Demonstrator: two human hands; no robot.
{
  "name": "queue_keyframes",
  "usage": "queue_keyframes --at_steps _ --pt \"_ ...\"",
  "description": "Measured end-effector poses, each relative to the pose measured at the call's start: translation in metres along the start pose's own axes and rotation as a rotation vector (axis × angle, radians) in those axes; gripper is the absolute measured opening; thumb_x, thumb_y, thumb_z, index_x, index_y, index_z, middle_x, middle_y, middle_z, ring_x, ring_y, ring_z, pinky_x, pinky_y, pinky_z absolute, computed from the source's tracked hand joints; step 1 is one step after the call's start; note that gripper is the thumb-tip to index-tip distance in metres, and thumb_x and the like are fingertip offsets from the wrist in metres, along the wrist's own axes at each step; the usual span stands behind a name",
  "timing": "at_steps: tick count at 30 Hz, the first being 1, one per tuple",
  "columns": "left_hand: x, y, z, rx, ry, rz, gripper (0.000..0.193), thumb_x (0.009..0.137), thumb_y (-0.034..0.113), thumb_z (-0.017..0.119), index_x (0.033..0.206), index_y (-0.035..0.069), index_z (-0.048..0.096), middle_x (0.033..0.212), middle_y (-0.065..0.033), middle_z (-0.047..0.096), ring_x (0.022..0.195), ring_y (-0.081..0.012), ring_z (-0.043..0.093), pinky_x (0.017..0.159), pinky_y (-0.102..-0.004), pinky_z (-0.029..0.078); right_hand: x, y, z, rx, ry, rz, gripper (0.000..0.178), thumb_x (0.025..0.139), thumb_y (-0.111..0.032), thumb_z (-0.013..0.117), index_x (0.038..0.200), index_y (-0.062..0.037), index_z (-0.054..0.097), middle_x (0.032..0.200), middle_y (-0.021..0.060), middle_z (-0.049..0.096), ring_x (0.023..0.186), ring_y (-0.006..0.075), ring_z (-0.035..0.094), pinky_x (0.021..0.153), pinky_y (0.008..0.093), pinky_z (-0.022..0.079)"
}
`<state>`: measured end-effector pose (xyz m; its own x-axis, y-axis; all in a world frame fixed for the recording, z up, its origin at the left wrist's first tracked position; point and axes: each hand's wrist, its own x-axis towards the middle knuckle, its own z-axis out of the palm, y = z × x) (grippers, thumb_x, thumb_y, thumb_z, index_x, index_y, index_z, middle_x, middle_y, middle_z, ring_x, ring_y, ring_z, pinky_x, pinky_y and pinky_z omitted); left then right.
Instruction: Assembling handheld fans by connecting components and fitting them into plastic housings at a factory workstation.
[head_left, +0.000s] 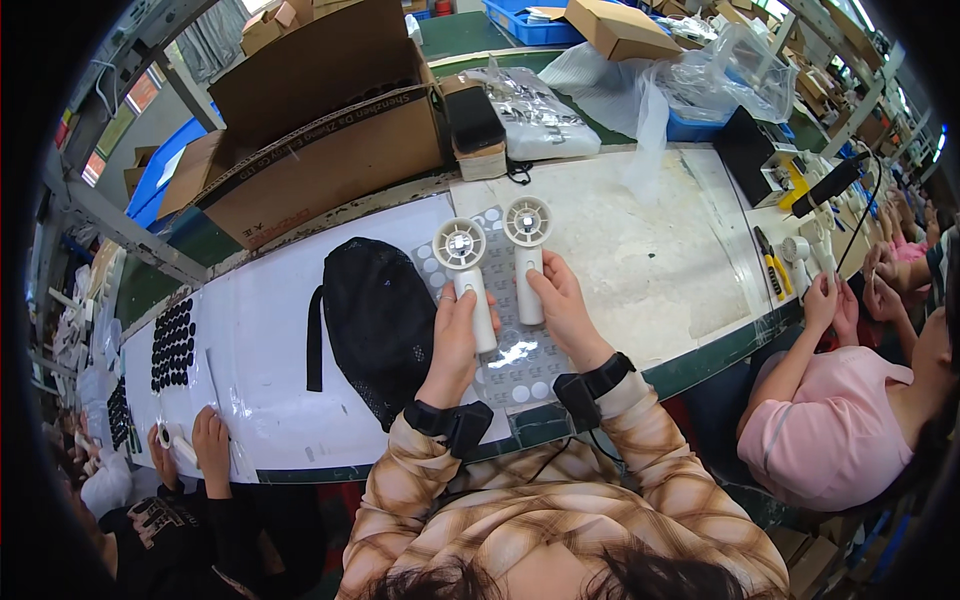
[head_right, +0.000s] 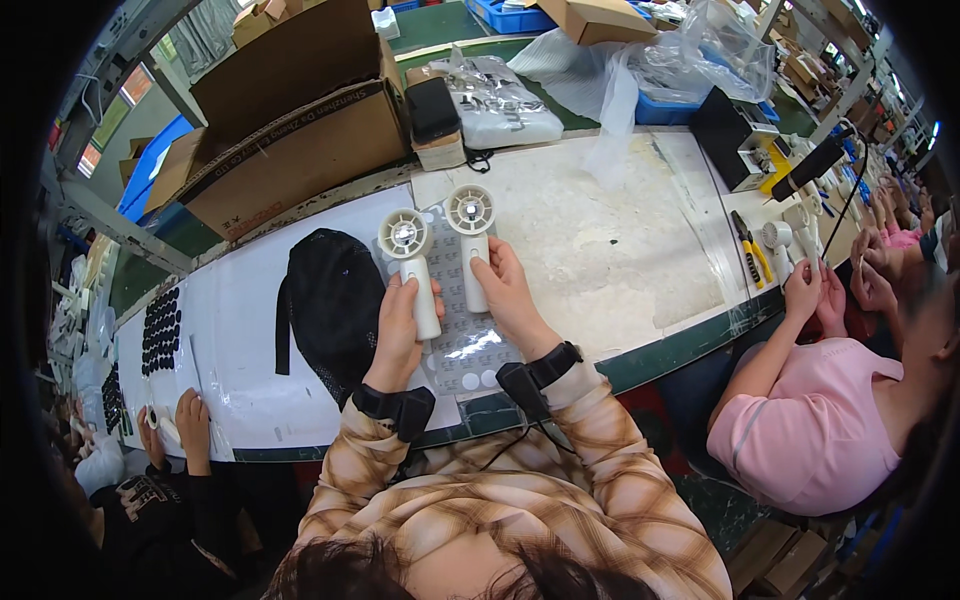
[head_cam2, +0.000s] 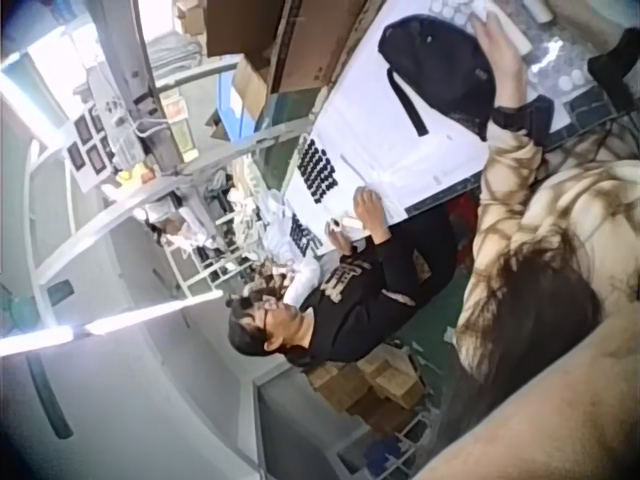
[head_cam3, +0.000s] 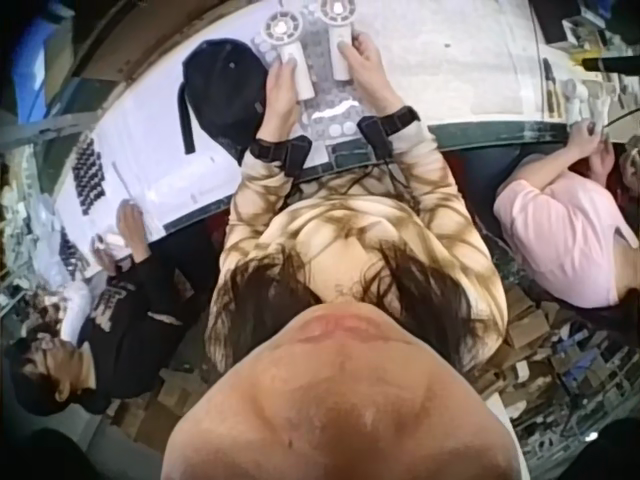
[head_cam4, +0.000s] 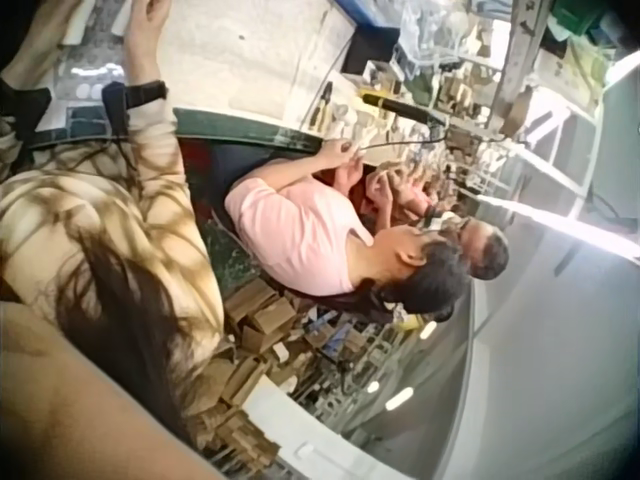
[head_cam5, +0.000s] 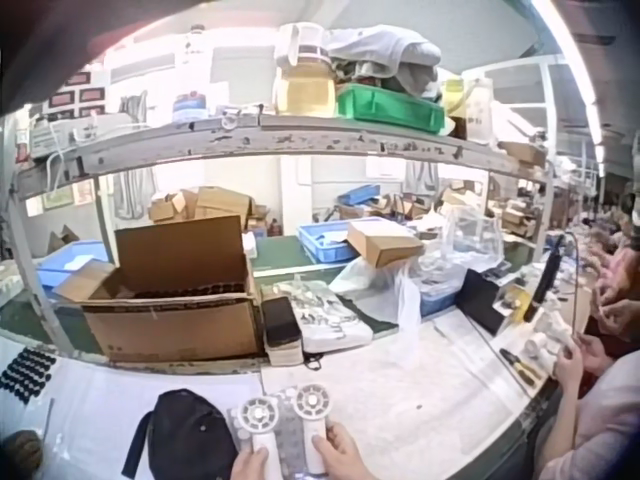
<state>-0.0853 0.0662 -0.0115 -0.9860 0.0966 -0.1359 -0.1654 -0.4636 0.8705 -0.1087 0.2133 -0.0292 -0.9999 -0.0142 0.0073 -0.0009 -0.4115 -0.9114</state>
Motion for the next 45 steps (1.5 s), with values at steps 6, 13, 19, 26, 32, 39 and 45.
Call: queue_keyframes --at_steps 6,13,19,26,32,39,45 --pt "0.012 -0.019 -0.028 0.0 0.038 -0.023 0.02 0.096 0.022 0.04 0.101 0.006 0.05 0.081 -0.0048 0.058 0.064 -0.0137 0.056 0.055 -0.0247 0.047 0.015 0.041 -0.012 -0.208 0.005 -0.185 0.038 0.088 -0.01 0.049 0.123 0.0012 0.041 0.111 0.01 0.052 0.103 0.0165 0.05 0.089 0.0303 0.043" --pt "0.006 -0.008 -0.013 -0.003 -0.01 0.045 0.023 0.094 0.021 0.041 0.109 0.005 0.046 0.087 -0.0052 0.054 0.067 -0.0126 0.053 0.059 -0.0238 0.044 0.011 0.021 -0.008 -0.137 -0.087 -0.041 0.042 0.084 -0.011 0.051 0.123 0.0022 0.043 0.113 0.0141 0.051 0.106 0.0203 0.049 0.091 0.0316 0.04" --pt "0.006 -0.009 -0.015 -0.012 -0.014 0.05 0.024 0.094 0.022 0.04 0.11 0.005 0.044 0.089 -0.006 0.052 0.066 -0.0126 0.051 0.059 -0.0237 0.043 0.002 0.018 -0.006 -0.424 -0.062 -0.099 0.045 0.081 -0.013 0.052 0.123 0.0021 0.043 0.113 0.0197 0.048 0.108 0.0283 0.047 0.094 0.0346 0.037" --pt "0.005 -0.005 -0.014 0.004 0.0 0.038 0.024 0.094 0.023 0.04 0.109 0.005 0.044 0.089 -0.0058 0.052 0.066 -0.0125 0.051 0.059 -0.0237 0.043 0.003 0.019 -0.006 -0.63 -0.064 -0.253 0.052 0.078 -0.015 0.055 0.126 0.0012 0.04 0.113 0.0227 0.044 0.108 0.0356 0.044 0.095 0.0376 0.036" --pt "0.006 -0.007 -0.017 0.008 0.002 0.035 0.024 0.094 0.023 0.04 0.109 0.005 0.044 0.089 -0.0059 0.052 0.066 -0.0126 0.051 0.059 -0.0243 0.043 0.001 0.02 -0.005 -0.623 -0.054 -0.245 0.055 0.077 -0.016 0.055 0.126 0.001 0.038 0.114 0.0227 0.043 0.107 0.0362 0.043 0.095 0.0382 0.036" --pt "0.008 -0.01 -0.02 -0.015 0.005 0.035 0.025 0.094 0.021 0.041 0.111 0.005 0.043 0.088 -0.0067 0.054 0.065 -0.0131 0.051 0.059 -0.0246 0.043 0.002 0.022 -0.005 -0.631 -0.068 -0.214 0.058 0.079 -0.015 0.056 0.129 0.0021 0.035 0.115 0.0216 0.042 0.108 0.0333 0.043 0.094 0.0357 0.037" --pt "0.008 -0.009 -0.02 -0.002 0.024 0.033 0.028 0.093 0.02 0.04 0.117 0.005 0.041 0.088 -0.0077 0.054 0.065 -0.0136 0.052 0.058 -0.0251 0.043 0.002 0.026 -0.004 -0.595 -0.043 -0.254 0.057 0.075 -0.014 0.056 0.127 0.0016 0.037 0.114 0.0223 0.042 0.108 0.0367 0.043 0.095 0.0381 0.037"
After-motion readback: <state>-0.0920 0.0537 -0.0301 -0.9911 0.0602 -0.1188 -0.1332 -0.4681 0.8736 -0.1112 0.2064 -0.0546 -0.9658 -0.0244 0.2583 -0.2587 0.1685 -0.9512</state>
